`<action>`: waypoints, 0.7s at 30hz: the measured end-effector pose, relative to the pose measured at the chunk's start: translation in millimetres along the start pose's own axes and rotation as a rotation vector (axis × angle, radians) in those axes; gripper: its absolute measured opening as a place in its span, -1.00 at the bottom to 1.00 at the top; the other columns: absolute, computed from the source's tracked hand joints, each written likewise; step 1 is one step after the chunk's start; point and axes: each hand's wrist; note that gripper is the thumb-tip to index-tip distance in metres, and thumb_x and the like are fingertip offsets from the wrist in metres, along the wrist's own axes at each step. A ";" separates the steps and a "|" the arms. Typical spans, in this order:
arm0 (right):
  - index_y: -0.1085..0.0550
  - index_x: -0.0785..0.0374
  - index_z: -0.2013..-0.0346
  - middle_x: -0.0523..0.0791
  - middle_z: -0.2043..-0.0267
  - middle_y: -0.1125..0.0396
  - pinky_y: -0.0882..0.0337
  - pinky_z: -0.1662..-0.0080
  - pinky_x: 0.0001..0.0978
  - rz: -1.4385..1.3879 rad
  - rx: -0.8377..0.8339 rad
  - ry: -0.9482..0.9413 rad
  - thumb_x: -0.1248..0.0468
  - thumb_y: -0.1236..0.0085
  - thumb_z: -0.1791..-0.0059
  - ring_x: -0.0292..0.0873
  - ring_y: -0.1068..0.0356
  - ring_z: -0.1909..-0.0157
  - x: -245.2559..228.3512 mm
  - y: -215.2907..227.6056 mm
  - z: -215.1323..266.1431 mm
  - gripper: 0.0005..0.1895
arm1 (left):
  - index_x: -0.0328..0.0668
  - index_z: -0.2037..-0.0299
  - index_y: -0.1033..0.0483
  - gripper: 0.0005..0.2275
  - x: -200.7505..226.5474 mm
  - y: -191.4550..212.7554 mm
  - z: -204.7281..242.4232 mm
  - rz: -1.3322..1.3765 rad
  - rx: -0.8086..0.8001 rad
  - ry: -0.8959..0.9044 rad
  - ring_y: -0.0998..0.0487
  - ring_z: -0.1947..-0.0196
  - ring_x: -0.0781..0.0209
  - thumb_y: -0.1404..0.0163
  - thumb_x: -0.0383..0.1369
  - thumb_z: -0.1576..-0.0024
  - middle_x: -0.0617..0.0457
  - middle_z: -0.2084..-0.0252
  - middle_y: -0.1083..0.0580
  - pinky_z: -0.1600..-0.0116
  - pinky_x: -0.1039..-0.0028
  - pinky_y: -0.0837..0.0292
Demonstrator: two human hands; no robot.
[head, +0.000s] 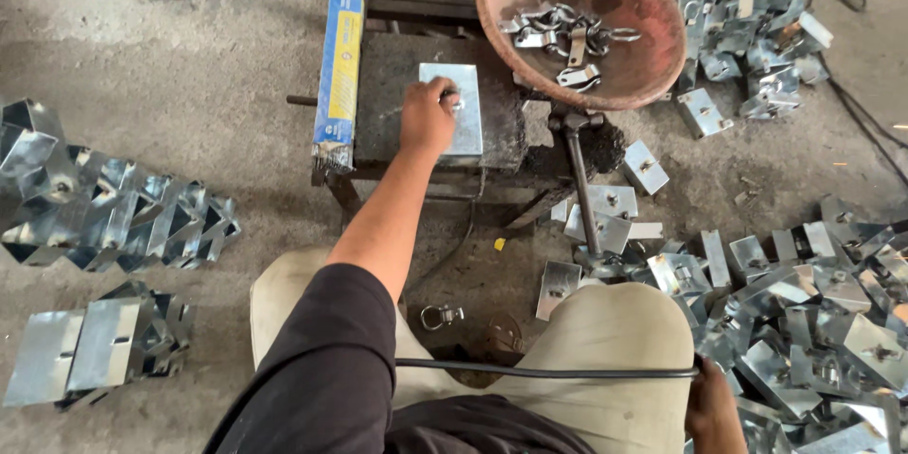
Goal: The person repeatedly picks up small metal plates and metal rings, places them on a workbench, and welds them together using a handheld welding torch. After welding, the person drops the finished assembly onto a pile on the floor.
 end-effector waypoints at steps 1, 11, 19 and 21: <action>-0.42 0.21 -0.02 -0.02 0.05 -0.44 -0.48 0.06 -0.15 -0.027 0.028 0.026 0.01 0.22 -0.14 -0.01 -0.47 0.11 -2.8 -1.6 -1.6 -0.61 | -0.14 0.23 -0.56 -0.88 -1.4 -0.7 3.2 0.158 -0.028 0.174 -0.56 0.15 -0.10 -0.18 -0.45 -0.06 -0.04 0.24 -0.54 0.08 0.16 -0.49; -0.31 0.21 -0.02 0.00 0.16 -0.29 -0.38 0.16 -0.31 -0.508 -0.323 0.468 0.34 0.06 -0.16 -0.09 -0.33 0.17 -147.6 -156.2 54.2 -0.87 | -0.16 0.29 -0.68 -0.92 -14.6 1.5 1.0 0.164 0.082 0.233 -0.61 0.17 0.02 -0.25 -0.40 -0.07 -0.01 0.21 -0.60 0.10 0.25 -0.51; -0.36 0.10 -0.13 -0.02 0.33 -0.39 -0.25 0.46 -0.36 -0.083 -0.451 0.367 -0.09 0.08 -0.10 -0.18 -0.27 0.52 -80.2 -357.5 123.0 -0.56 | -0.08 0.26 -0.69 -0.90 -9.9 4.8 0.8 0.192 0.120 0.213 -0.56 0.10 -0.01 -0.26 -0.39 -0.04 0.00 0.20 -0.58 0.00 0.26 -0.46; -0.27 0.14 -0.33 -0.05 0.29 -0.42 -0.29 0.49 -0.41 0.152 -0.496 0.592 0.16 -0.13 0.00 -0.27 -0.29 0.53 -52.2 -368.1 123.8 -0.40 | -0.06 0.27 -0.69 -0.91 -11.4 5.3 3.2 0.143 0.121 0.176 -0.54 0.07 -0.03 -0.26 -0.38 -0.05 0.01 0.20 -0.58 -0.05 0.24 -0.43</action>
Point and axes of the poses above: each hand's wrist, its own z-axis away from the middle knuckle, its own y-axis out of the back of the hand, x = y × z
